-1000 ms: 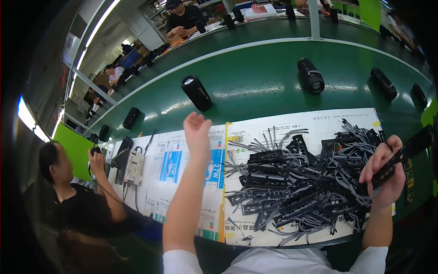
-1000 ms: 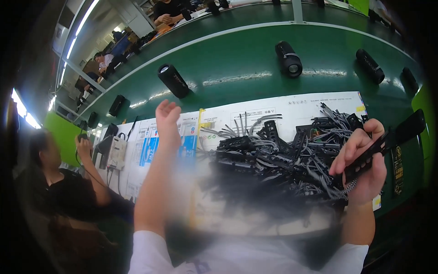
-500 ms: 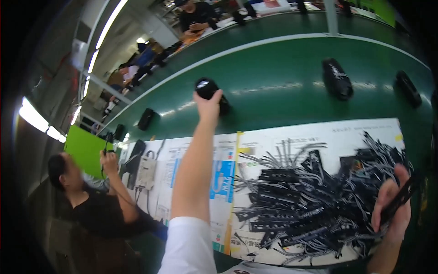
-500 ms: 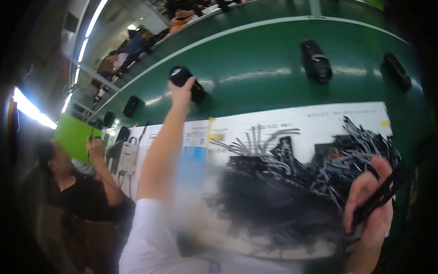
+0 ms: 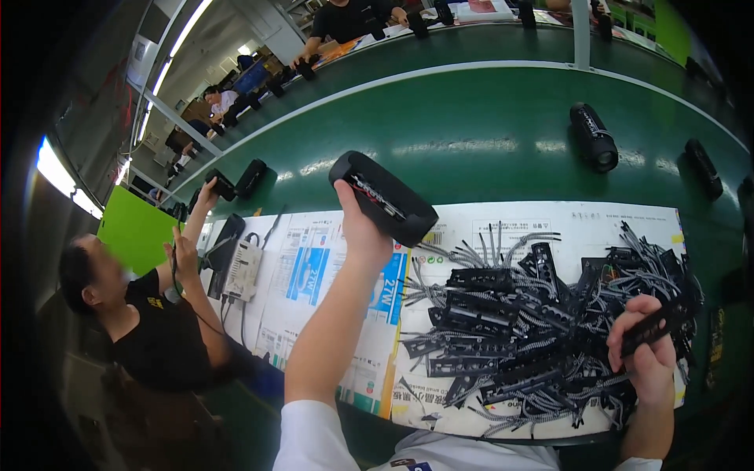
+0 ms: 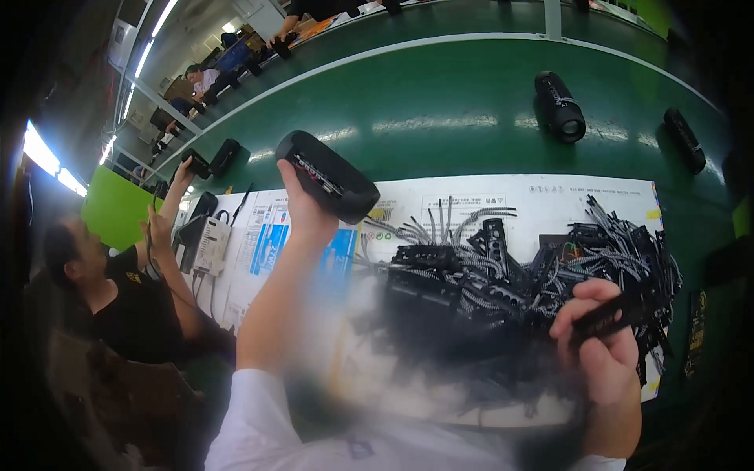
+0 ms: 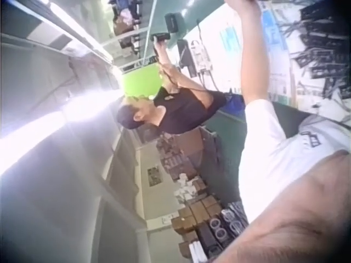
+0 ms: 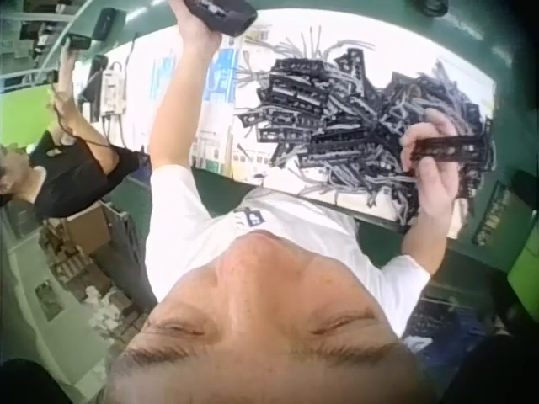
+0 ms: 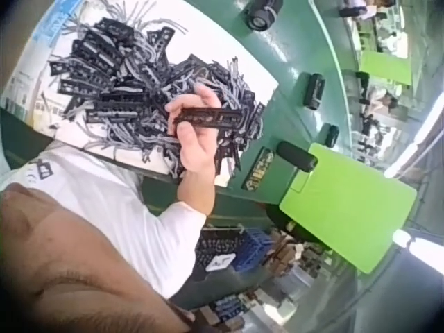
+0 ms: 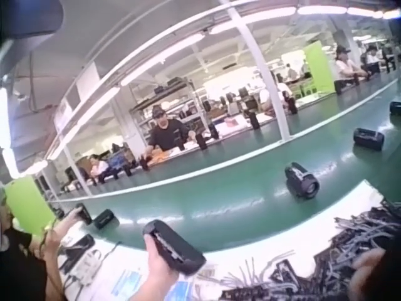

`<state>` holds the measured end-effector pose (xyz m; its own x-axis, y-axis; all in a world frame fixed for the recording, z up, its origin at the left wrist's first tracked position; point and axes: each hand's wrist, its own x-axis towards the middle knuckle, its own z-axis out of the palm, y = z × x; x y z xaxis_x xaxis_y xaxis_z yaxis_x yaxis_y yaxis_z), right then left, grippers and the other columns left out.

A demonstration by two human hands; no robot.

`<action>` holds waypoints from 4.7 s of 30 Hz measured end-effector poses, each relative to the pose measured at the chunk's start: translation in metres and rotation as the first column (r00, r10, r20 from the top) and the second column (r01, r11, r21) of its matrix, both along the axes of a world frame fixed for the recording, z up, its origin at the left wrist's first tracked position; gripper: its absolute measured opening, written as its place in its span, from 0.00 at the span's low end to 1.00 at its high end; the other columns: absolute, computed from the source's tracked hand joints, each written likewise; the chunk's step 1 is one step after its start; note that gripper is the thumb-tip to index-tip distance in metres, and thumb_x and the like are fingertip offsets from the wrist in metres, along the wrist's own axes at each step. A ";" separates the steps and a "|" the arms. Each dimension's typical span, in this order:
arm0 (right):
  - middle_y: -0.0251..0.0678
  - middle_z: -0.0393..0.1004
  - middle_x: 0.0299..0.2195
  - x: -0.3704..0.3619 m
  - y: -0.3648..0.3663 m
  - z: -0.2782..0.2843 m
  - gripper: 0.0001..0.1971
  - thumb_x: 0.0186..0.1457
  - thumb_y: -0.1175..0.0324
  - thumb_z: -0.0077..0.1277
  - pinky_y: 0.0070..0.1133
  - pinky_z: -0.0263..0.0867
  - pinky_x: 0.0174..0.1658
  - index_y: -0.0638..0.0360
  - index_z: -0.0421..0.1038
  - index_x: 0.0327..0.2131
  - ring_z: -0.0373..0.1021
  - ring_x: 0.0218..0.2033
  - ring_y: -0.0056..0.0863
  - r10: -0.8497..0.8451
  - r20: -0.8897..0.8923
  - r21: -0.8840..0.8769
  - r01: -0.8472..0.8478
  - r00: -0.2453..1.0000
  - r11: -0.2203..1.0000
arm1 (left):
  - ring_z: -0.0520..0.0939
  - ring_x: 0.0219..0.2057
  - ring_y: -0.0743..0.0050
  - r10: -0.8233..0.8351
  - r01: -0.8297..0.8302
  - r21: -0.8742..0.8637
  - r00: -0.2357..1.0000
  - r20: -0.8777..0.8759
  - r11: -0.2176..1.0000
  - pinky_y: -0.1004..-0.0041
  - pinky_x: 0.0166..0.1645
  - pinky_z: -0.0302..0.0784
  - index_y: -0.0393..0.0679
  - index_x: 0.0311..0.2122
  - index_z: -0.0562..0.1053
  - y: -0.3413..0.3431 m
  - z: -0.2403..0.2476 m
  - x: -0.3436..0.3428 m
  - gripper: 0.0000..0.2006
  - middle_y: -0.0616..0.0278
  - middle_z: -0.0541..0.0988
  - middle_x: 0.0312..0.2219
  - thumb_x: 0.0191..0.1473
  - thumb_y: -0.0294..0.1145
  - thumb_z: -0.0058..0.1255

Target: The person assembles plastic components into a black cylindrical speaker housing by hand at a workbench.

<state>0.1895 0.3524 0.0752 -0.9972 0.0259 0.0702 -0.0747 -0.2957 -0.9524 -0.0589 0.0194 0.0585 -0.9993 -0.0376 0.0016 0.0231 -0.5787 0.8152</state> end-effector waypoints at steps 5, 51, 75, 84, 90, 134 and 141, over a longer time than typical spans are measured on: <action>0.38 0.61 0.45 -0.006 -0.006 -0.003 0.34 0.55 0.57 0.50 0.22 0.67 0.33 0.69 0.50 0.58 0.68 0.31 0.26 0.093 -0.096 -0.039 -0.098 0.991 0.994 | 0.71 0.44 0.68 0.035 -0.072 -0.159 0.973 -0.227 0.985 0.67 0.52 0.65 0.47 0.52 0.63 -0.008 -0.009 0.032 0.26 0.64 0.71 0.41 0.58 0.57 0.38; 0.24 0.67 0.29 -0.066 -0.087 0.067 0.22 0.47 0.74 0.56 0.12 0.59 0.31 0.63 0.65 0.48 0.62 0.29 0.12 0.263 0.153 0.497 -0.304 0.953 0.813 | 0.79 0.36 0.71 -0.367 0.305 0.424 0.928 0.071 0.853 0.69 0.37 0.78 0.44 0.51 0.64 -0.027 -0.024 0.083 0.17 0.60 0.76 0.37 0.59 0.38 0.44; 0.36 0.67 0.25 -0.137 -0.229 0.031 0.20 0.42 0.71 0.60 0.21 0.64 0.25 0.58 0.73 0.43 0.65 0.21 0.25 0.429 -0.439 0.889 0.310 0.790 0.338 | 0.73 0.39 0.76 0.097 -0.038 0.347 0.983 -0.153 0.937 0.74 0.43 0.73 0.45 0.50 0.57 -0.030 -0.029 0.094 0.24 0.64 0.69 0.38 0.52 0.34 0.56; 0.38 0.70 0.29 -0.142 -0.223 0.032 0.20 0.42 0.73 0.61 0.20 0.66 0.26 0.59 0.73 0.42 0.69 0.24 0.27 0.479 -0.428 0.892 0.274 0.766 0.359 | 0.74 0.38 0.76 0.106 -0.048 0.374 0.985 -0.136 0.926 0.74 0.41 0.75 0.45 0.49 0.58 -0.031 -0.026 0.095 0.21 0.64 0.69 0.37 0.54 0.34 0.53; 0.38 0.74 0.29 -0.148 -0.209 0.022 0.13 0.42 0.80 0.59 0.21 0.68 0.28 0.61 0.76 0.35 0.72 0.26 0.30 0.570 -0.519 0.847 0.297 0.637 0.440 | 0.76 0.36 0.76 0.021 0.037 0.423 0.991 -0.131 0.905 0.73 0.40 0.76 0.45 0.48 0.58 -0.034 -0.027 0.091 0.18 0.64 0.69 0.37 0.56 0.34 0.50; 0.36 0.73 0.40 -0.198 -0.256 0.019 0.23 0.51 0.74 0.54 0.19 0.65 0.46 0.70 0.64 0.51 0.69 0.39 0.20 0.516 0.122 0.608 -0.474 0.848 0.637 | 0.74 0.36 0.77 0.169 -0.138 0.172 0.969 -0.182 0.975 0.76 0.40 0.74 0.41 0.47 0.60 -0.057 -0.026 0.073 0.22 0.63 0.70 0.36 0.48 0.26 0.56; 0.34 0.71 0.27 -0.186 -0.228 0.040 0.25 0.41 0.60 0.63 0.17 0.62 0.28 0.64 0.69 0.41 0.67 0.26 0.20 0.401 -0.137 0.952 0.008 0.906 0.305 | 0.77 0.33 0.73 0.248 -0.188 0.373 0.961 -0.121 0.909 0.72 0.38 0.77 0.45 0.48 0.60 -0.063 -0.018 0.064 0.22 0.64 0.71 0.34 0.49 0.26 0.55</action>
